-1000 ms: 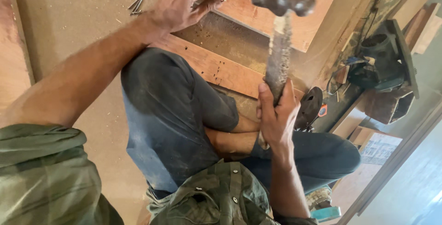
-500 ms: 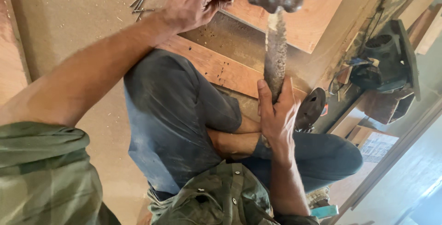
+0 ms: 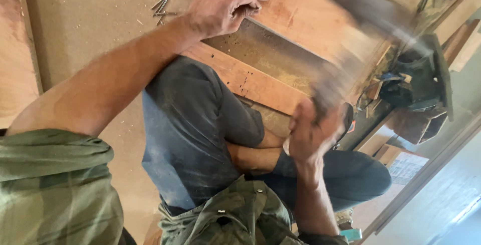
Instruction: The person hammers nails into several wood planks and assembles them by hand while sitting on the floor.
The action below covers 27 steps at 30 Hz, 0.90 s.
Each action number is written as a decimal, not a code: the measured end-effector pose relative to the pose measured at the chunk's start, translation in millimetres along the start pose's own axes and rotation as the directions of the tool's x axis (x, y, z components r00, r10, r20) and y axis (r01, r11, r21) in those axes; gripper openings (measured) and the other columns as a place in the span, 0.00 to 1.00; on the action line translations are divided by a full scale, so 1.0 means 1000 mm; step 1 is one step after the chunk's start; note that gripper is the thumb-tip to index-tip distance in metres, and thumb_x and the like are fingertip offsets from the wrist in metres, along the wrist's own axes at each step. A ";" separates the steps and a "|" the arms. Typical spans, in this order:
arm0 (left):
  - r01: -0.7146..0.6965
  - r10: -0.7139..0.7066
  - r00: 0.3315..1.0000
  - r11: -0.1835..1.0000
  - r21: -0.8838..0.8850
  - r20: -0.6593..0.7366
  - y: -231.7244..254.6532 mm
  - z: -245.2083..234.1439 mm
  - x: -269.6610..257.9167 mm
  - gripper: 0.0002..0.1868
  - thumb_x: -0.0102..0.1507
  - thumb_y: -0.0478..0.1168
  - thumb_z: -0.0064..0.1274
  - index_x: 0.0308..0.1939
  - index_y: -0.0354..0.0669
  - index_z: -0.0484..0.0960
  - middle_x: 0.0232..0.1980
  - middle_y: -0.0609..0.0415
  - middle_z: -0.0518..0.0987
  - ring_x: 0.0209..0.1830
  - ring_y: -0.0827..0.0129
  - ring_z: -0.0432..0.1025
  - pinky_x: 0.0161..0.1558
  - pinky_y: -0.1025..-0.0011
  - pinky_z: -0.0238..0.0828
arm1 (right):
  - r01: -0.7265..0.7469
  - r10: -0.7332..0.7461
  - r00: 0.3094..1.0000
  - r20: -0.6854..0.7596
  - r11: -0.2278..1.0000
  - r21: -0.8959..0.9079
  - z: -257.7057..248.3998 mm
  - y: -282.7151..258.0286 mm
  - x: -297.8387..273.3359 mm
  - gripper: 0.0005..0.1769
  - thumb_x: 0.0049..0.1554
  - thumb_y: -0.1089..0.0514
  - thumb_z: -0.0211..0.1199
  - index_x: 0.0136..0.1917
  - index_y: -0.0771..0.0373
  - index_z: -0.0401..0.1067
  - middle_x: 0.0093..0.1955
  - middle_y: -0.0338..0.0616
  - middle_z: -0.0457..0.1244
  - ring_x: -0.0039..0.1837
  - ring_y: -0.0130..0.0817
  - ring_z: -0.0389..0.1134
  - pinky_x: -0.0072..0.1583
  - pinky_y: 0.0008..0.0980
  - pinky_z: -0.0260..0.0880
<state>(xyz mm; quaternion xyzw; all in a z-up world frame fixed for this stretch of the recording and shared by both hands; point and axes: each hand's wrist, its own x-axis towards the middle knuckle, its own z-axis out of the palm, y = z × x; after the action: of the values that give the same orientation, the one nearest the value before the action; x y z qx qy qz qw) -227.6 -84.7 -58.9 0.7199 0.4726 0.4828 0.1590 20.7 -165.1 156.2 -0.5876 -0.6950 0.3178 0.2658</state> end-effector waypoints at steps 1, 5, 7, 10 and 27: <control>-0.021 0.021 1.000 1.000 0.001 -0.018 -0.001 0.002 -0.003 0.03 0.67 0.33 0.65 0.44 0.44 0.87 0.56 0.56 0.85 0.59 0.70 0.78 0.58 0.71 0.77 | -0.070 0.090 0.991 -0.096 0.978 0.198 0.001 0.003 -0.005 0.23 0.66 0.50 0.58 0.62 0.72 0.62 0.30 0.60 0.58 0.28 0.36 0.59 0.33 0.44 0.57; -0.020 0.021 1.000 0.997 0.076 -0.005 -0.005 0.007 -0.001 0.08 0.64 0.33 0.66 0.46 0.46 0.87 0.55 0.58 0.85 0.56 0.70 0.79 0.54 0.69 0.79 | 0.116 -0.079 0.989 0.123 0.935 -0.335 0.024 0.029 0.003 0.26 0.70 0.48 0.58 0.64 0.76 0.62 0.35 0.56 0.62 0.34 0.41 0.65 0.39 0.45 0.64; 0.093 -0.091 0.993 0.995 -0.023 0.078 -0.002 0.008 -0.002 0.07 0.68 0.32 0.65 0.50 0.43 0.88 0.56 0.55 0.85 0.51 0.70 0.80 0.47 0.70 0.79 | 0.238 -0.106 0.960 0.261 0.800 -0.551 0.025 0.037 0.009 0.28 0.73 0.47 0.58 0.65 0.78 0.63 0.38 0.54 0.65 0.37 0.45 0.67 0.42 0.47 0.67; 0.074 -0.072 0.996 0.997 -0.028 0.050 0.000 0.002 0.003 0.08 0.65 0.31 0.64 0.47 0.43 0.87 0.57 0.57 0.86 0.55 0.68 0.80 0.49 0.70 0.80 | 0.055 0.135 0.954 0.268 0.799 -0.598 0.014 0.034 0.010 0.25 0.68 0.47 0.59 0.65 0.73 0.67 0.31 0.52 0.63 0.29 0.40 0.62 0.33 0.46 0.61; 0.111 -0.107 0.993 0.991 -0.077 0.054 0.014 -0.014 0.004 0.05 0.64 0.31 0.63 0.43 0.41 0.87 0.56 0.54 0.85 0.57 0.66 0.79 0.52 0.66 0.79 | -0.086 0.089 0.995 -0.052 0.995 0.056 0.003 0.012 -0.012 0.19 0.68 0.52 0.57 0.61 0.71 0.66 0.32 0.59 0.63 0.31 0.53 0.62 0.36 0.43 0.62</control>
<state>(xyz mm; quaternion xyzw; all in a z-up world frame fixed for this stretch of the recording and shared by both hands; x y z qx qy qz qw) -231.8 -91.4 -40.1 0.6978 0.4874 0.4739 0.2258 27.8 -176.2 145.3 -0.6186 -0.6522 0.3318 0.2861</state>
